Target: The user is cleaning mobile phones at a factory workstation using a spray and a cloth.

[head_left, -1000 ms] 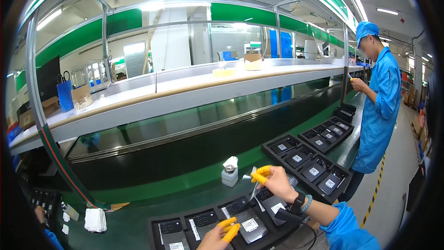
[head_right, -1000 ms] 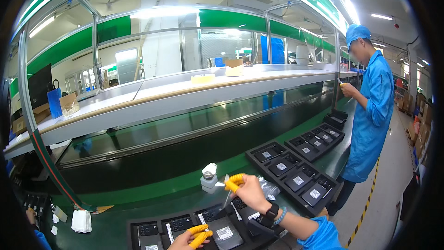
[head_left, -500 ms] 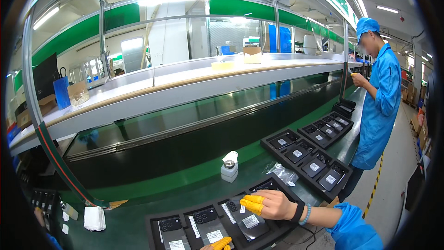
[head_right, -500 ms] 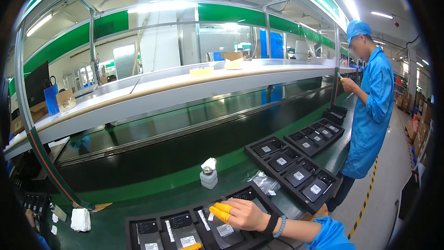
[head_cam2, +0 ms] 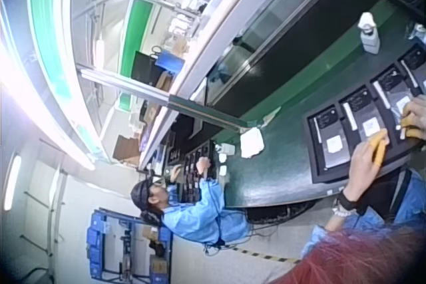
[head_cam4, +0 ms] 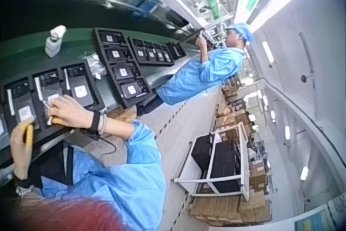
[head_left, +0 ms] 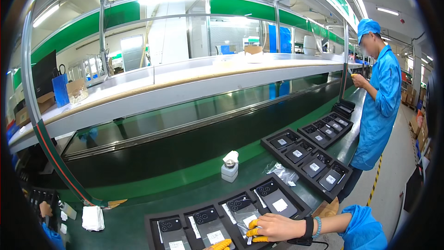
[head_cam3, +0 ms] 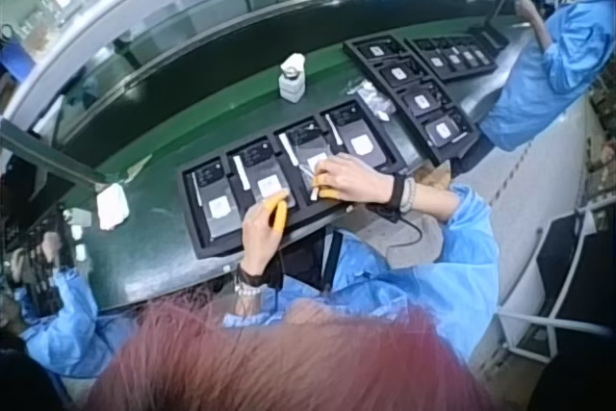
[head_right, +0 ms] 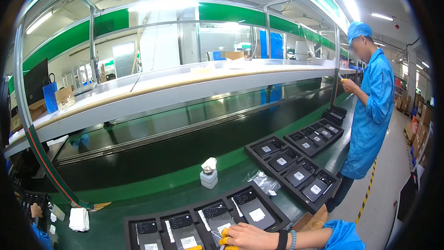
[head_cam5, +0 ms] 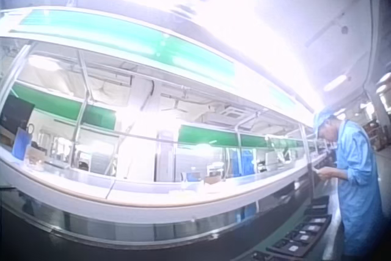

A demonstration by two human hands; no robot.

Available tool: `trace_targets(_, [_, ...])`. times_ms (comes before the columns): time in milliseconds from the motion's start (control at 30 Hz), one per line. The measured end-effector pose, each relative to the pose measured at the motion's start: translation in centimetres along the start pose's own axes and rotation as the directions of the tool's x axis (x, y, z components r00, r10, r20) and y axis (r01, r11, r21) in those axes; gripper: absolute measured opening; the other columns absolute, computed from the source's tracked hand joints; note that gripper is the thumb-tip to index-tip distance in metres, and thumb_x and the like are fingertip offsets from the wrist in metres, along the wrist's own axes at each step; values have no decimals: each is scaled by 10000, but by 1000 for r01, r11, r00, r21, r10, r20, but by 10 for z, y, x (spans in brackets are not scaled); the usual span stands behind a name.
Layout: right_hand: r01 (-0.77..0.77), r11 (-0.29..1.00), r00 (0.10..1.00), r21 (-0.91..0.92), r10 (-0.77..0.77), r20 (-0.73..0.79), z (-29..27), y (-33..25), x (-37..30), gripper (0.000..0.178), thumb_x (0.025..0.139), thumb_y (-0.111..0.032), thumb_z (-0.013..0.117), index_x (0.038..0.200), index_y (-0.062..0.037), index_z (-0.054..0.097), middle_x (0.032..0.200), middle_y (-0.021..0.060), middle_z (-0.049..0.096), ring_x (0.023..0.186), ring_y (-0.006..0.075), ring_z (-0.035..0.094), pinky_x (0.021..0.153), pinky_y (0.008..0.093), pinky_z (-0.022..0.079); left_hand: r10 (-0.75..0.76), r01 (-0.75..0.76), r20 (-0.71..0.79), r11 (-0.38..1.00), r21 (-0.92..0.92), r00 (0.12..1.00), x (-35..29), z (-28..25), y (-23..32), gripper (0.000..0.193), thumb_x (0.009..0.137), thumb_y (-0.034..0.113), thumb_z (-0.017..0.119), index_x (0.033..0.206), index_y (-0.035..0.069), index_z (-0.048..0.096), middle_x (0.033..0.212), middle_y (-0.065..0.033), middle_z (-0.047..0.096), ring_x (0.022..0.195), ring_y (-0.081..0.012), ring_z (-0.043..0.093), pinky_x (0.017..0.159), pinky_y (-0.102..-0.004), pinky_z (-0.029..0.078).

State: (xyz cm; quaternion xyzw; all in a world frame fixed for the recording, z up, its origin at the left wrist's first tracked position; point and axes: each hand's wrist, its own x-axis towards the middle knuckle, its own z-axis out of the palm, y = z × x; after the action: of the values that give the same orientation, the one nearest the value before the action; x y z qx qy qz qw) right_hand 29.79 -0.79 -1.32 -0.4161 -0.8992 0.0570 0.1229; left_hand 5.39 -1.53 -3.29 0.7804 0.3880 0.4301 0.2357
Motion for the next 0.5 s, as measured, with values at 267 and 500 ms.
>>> trace_targets(267, [78, 960, 982, -269, -27, 189, -23, -13, 25, 244, 741, -195, 649, 913, -46, 559, 952, 67, 549, 962, 196, 511, 756, 309, 392, 14, -14, -28, 999, 29, 1000, 0, 1, 1, 201, 853, 88, 585, 1046, 76, 640, 950, -125, 663, 845, -298, 620, 746, -356, 474])
trace_targets(500, [243, 922, 953, -302, -168, 252, -15, -5, 23, 272, 796, -201, 587, 1018, -46, 562, 967, 71, 551, 945, 194, 524, 775, 317, 402, 6, -6, -30, 1000, 15, 1000, -1, 1, 0, 207, 854, 86, 581, 1052, 78, 639, 937, -128, 662, 831, -304, 617, 734, -359, 473])
